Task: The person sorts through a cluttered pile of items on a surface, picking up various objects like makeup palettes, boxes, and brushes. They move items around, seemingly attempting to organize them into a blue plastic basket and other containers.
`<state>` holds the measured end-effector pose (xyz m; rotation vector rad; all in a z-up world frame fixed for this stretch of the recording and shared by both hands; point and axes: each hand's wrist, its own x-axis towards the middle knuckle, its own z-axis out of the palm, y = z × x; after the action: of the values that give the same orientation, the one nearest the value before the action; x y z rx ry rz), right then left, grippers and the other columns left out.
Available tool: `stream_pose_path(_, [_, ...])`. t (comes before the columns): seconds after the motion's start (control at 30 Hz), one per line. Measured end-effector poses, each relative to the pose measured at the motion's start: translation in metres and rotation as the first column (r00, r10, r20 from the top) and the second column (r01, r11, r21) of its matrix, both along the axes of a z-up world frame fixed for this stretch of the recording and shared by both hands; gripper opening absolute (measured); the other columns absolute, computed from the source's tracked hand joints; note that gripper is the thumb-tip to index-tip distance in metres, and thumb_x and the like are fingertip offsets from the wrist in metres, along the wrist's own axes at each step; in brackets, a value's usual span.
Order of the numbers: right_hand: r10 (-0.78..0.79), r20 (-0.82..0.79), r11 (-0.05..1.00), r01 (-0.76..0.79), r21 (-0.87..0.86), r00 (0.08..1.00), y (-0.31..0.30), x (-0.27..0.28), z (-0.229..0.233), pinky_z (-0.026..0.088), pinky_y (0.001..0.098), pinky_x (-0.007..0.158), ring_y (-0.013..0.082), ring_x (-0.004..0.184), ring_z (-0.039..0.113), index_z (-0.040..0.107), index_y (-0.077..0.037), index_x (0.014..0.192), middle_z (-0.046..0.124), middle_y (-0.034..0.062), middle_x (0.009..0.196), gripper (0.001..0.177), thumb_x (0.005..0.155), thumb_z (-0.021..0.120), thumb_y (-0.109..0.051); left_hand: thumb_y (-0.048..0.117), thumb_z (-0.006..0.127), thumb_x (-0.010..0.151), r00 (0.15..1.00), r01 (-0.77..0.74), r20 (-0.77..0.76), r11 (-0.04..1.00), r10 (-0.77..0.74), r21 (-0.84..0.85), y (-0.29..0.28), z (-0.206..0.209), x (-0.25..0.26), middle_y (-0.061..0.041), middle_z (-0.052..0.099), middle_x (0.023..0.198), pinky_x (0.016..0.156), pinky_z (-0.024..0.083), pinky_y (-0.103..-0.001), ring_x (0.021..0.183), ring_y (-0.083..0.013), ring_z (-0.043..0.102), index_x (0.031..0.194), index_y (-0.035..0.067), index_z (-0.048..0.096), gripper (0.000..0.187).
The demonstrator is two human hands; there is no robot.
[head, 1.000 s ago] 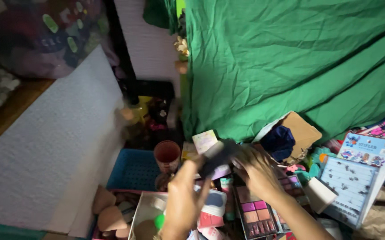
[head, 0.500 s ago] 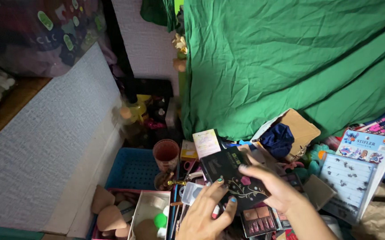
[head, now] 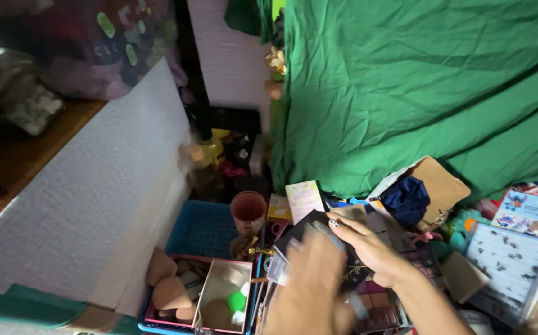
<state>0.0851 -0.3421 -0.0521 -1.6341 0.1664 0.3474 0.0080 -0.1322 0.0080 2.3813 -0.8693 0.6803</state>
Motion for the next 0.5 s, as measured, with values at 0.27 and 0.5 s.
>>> stream_pose_path(0.27, [-0.019,-0.076,0.993,0.027,0.111,0.997,-0.009,0.008,-0.009,0.026,0.0335,0.12,0.013,0.15,0.037,0.054,-0.016,0.15,0.049,-0.0006,0.16,0.061,0.094,0.058,-0.04,0.023,0.067,0.089,0.995,-0.06,0.056,0.956,0.079,-0.288,0.016,0.007,0.025,-0.021,0.067,0.121,0.097,0.051,-0.046,0.114,-0.0397,0.066,0.123,0.004,0.063,0.039])
stream_pose_path(0.5, [0.054,-0.226,0.851,0.074,0.521,0.973,0.0,-0.008,0.016,0.039,0.0487,0.1,0.0383,0.141,0.042,0.05,-0.01,0.156,0.047,0.0229,0.15,0.066,0.098,0.058,-0.04,0.042,0.063,0.096,0.676,-0.466,-0.732,0.82,0.087,-0.333,0.019,-0.016,0.063,-0.022,0.076,0.087,0.077,0.059,-0.045,0.083,-0.0368,0.079,0.117,0.003,0.065,0.044])
